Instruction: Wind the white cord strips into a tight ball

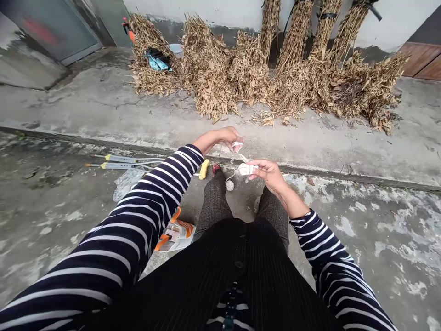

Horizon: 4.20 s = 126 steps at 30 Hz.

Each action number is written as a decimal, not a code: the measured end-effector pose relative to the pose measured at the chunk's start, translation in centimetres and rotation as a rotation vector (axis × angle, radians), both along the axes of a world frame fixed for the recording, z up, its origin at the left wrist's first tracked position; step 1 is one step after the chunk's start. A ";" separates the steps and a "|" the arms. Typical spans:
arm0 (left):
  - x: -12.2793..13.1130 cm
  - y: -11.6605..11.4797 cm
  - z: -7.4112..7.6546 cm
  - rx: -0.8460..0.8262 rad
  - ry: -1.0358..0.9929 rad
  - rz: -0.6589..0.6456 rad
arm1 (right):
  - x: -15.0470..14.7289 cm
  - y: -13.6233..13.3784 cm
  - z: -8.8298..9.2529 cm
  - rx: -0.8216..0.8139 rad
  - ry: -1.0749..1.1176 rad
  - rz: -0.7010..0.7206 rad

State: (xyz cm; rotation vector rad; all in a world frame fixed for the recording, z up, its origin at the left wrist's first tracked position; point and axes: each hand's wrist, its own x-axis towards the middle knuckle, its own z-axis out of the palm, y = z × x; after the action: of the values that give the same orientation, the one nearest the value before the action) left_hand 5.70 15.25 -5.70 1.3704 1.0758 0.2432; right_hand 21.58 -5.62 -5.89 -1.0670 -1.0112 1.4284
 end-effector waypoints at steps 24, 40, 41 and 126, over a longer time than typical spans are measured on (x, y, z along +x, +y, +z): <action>0.7 -13.5 -3.1 0.032 -0.538 -0.054 | 0.8 -2.8 -4.1 -0.157 0.326 -0.247; 0.2 -16.4 -3.2 0.940 0.015 -0.094 | 2.6 -0.9 1.7 -0.077 0.022 -0.247; 0.2 -16.3 -3.3 0.947 0.010 -0.076 | 2.8 -0.8 2.5 -0.064 0.002 -0.234; -0.2 -11.6 4.0 -0.199 -0.801 0.274 | 1.1 -0.3 -1.8 0.395 -0.451 -0.062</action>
State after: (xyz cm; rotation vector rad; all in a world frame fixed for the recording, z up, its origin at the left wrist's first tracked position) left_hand 5.45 3.61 -1.69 0.8117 0.5781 0.7892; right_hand 22.68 -5.90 -7.67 -1.1311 -1.4957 0.8968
